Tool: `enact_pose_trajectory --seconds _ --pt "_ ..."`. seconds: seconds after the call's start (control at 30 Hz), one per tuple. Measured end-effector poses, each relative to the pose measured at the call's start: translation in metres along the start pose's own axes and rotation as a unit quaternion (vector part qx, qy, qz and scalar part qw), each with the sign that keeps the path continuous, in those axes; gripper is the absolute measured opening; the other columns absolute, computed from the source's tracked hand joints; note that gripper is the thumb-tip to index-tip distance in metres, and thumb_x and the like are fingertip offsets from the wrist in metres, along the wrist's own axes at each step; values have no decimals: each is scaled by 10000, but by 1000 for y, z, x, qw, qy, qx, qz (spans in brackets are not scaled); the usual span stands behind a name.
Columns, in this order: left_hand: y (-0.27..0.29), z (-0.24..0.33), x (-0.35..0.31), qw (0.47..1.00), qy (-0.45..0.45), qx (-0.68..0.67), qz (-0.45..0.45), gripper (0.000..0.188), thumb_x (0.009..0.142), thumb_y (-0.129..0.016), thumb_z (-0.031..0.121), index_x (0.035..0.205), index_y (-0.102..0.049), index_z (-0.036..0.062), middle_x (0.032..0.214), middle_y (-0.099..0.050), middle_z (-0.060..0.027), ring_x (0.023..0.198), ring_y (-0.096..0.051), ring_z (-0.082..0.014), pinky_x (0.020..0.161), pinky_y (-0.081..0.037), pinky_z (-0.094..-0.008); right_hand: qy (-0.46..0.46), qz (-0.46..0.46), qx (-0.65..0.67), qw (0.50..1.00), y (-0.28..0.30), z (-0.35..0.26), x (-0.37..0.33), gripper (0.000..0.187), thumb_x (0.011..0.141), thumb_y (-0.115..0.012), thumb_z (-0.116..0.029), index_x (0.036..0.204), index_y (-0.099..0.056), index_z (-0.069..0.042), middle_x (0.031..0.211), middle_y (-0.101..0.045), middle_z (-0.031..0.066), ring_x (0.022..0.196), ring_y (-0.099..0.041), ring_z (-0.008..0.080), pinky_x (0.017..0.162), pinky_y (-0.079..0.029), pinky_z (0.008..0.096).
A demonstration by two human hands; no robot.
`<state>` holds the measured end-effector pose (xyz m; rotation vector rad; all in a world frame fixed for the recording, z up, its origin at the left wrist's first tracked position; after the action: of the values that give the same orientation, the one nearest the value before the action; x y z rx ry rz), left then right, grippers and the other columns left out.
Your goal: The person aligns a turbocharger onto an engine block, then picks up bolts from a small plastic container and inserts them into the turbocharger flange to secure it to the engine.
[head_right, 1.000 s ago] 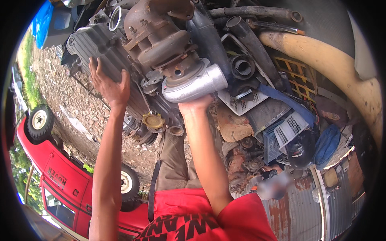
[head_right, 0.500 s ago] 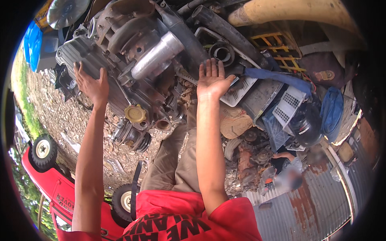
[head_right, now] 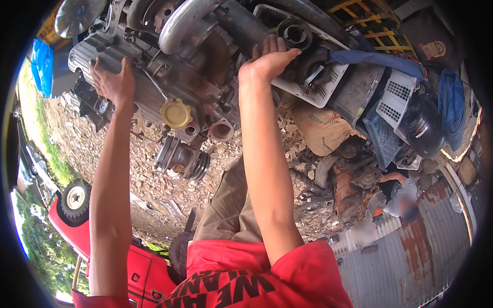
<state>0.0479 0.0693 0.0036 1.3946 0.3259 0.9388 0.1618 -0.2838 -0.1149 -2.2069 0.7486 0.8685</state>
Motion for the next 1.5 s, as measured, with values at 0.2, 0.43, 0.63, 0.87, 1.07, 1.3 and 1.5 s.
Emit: enact_pose_trajectory --seconds 0.2,0.43,0.63,0.87,1.07,1.3,1.5 --pt "2 4 1 1000 3 29 2 848 744 -698 453 1409 -357 54 1513 -285 -131 1430 -214 -280 1150 -151 -473 -17 -120 -2 993 -84 50 -4 788 949 -145 -652 1443 -351 -73 1507 -331 125 1379 -302 249 1105 -207 489" --pt "2 0 -2 1000 -1 27 -2 817 740 -673 438 1381 -375 30 1501 -292 -166 1428 -215 -293 1149 -147 -474 -165 -168 137 962 -110 82 -8 666 967 -213 -612 1203 -565 -98 1174 -599 91 1117 -563 282 966 -456 461" --pt "-2 0 -1 1000 -4 8 -5 825 737 -673 444 1381 -373 25 1507 -274 -168 1431 -199 -282 1147 -137 -471 -177 -211 155 949 -114 72 -18 741 957 -179 -639 1321 -509 -84 1287 -563 122 1191 -525 293 1025 -406 458" --pt "-3 -3 3 1000 11 14 -2 852 735 -675 445 1403 -353 25 1502 -281 -168 1418 -225 -300 1143 -155 -458 -35 -95 -29 994 -42 28 8 751 974 -165 -589 1402 -390 -14 1396 -456 182 1260 -435 270 1054 -288 475" --pt "3 4 0 1000 -4 7 15 792 738 -681 419 1350 -389 10 1485 -321 -164 1414 -252 -281 1144 -152 -438 -51 -128 0 990 -10 -14 15 252 945 -558 -259 1081 -558 -47 982 -604 76 902 -575 208 792 -451 364" --pt "10 8 -3 1000 23 14 -1 741 749 -676 341 1363 -392 41 1497 -324 -163 1422 -247 -279 1153 -137 -451 61 -191 -96 975 -63 -66 -3 213 919 -648 -294 865 -597 -95 773 -573 5 739 -555 136 695 -430 284" --pt "14 14 1 999 33 -18 -7 731 744 -665 302 1379 -384 75 1501 -330 -136 1423 -252 -297 1154 -144 -494 135 -287 -240 918 -155 -98 -17 214 924 -654 -269 850 -614 -72 751 -612 4 674 -568 97 650 -434 245"
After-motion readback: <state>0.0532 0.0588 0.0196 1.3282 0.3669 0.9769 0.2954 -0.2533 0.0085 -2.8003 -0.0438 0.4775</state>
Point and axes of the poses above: each hand's wrist, its own x-axis towards the middle knuckle, its own y-axis out of the back of the hand, z = x × y, the point moved 9 cm from there along x, towards the middle knuckle
